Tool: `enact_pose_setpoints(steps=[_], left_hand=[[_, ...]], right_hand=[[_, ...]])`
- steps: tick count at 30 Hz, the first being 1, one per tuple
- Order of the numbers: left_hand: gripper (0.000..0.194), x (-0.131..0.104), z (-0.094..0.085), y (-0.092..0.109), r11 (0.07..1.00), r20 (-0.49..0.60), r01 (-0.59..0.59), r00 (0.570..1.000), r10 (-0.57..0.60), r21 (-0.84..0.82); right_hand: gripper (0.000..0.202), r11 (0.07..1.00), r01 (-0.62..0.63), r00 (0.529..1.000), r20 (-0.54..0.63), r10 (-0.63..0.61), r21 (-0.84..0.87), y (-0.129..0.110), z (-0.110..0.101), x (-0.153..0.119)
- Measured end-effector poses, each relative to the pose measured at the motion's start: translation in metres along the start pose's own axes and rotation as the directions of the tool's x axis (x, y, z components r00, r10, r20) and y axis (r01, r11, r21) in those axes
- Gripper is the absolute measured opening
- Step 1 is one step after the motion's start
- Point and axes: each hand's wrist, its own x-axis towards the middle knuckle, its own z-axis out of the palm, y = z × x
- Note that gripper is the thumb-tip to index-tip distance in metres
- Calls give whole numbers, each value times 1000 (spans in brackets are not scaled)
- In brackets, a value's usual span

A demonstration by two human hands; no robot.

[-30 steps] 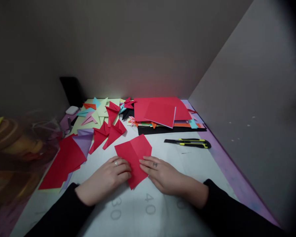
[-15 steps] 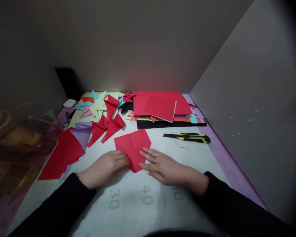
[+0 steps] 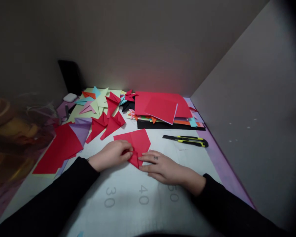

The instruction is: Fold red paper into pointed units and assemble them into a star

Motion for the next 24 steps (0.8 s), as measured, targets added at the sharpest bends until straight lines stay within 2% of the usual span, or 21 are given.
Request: enact_pose_setpoints(steps=[4,8,13,17,24], left_hand=[[15,-1,-1,4,998,-17,63,998,-63,1],[15,0,-1,7,997,-30,72,997,-71,27],[16,1,1,9,996,-45,78,996,-77,31],[16,2,1,10,994,-46,103,994,-101,44],[17,2,4,11,984,-47,129,991,-124,123]], right_hand=[[27,998,-14,999,32,16,-57,-4,-4,1],[25,998,-46,998,46,47,-36,-5,-5,3],[42,995,-97,993,71,97,0,-7,-6,4],[44,995,-70,993,93,76,-65,-6,-3,3],[39,997,-52,994,96,57,-50,-5,-3,1]])
